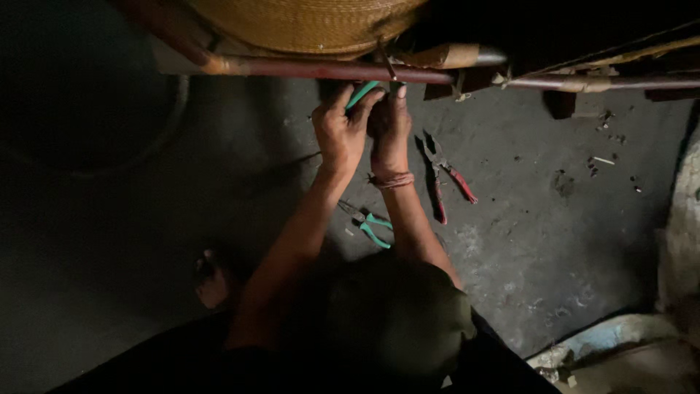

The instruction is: The person is repairing a piece of furniture, likely a chair or stool, by securing a woven seat to a metal frame. They use pliers to bend and tighten metal fasteners and a knife to trim excess material. The task involves precise hand movements and tool manipulation.

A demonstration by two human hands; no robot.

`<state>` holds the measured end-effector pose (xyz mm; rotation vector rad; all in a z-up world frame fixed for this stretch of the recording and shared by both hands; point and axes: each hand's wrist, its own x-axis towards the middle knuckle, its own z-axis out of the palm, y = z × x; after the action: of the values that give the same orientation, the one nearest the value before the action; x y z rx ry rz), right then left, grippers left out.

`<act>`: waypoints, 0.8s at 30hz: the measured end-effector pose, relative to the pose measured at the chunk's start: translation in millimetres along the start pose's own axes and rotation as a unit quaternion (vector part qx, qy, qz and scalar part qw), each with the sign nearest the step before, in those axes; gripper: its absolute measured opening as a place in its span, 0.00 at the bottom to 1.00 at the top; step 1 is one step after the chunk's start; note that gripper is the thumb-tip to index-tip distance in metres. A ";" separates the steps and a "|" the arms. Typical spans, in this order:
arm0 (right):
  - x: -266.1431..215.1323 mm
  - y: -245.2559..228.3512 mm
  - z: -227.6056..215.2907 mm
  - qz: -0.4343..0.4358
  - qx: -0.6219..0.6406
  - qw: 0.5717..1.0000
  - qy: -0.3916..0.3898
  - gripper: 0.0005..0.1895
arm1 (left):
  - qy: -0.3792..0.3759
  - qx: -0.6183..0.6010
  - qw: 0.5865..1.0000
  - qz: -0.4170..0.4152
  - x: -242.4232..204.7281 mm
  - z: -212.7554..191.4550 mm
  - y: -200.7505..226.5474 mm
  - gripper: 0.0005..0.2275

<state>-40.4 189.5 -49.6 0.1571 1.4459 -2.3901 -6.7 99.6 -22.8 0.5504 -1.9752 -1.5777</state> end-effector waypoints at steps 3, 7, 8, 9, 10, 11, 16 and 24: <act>0.6 -5.0 -12.0 0.040 0.067 0.990 -0.115 0.22 | -0.009 -0.064 0.997 0.036 -4.8 3.6 0.7 0.09; 17.1 -19.8 -29.1 0.104 -0.012 0.975 -0.197 0.29 | -0.056 0.041 0.997 0.020 -1.5 3.5 -2.9 0.14; 21.5 -23.2 -32.8 0.106 -0.056 0.971 -0.206 0.31 | -0.080 0.006 0.997 -0.010 1.0 3.3 -3.9 0.15; 26.5 -27.3 -36.9 0.108 -0.099 0.966 -0.214 0.35 | -0.104 -0.028 0.993 -0.040 3.7 3.2 -4.5 0.17; 25.1 -28.5 -42.2 0.113 -0.143 0.959 -0.219 0.38 | -0.093 -0.015 0.995 -0.030 1.6 2.5 -4.7 0.17; 23.7 -28.7 -46.8 0.124 -0.133 0.959 -0.217 0.39 | -0.084 -0.001 0.996 -0.019 -0.1 1.9 -4.5 0.17; 30.9 3.2 -47.4 0.160 -0.005 0.969 -0.188 0.34 | -0.051 0.239 0.969 0.040 3.1 -5.6 0.0 0.16; 52.1 62.4 -41.2 -0.030 -0.077 0.986 -0.148 0.23 | 0.012 0.230 0.954 0.191 13.6 -14.1 -0.4 0.18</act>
<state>-71.0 187.2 -135.4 -0.2716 1.4996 -2.2195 -8.1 80.4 -18.7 0.3265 -2.2743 -0.8776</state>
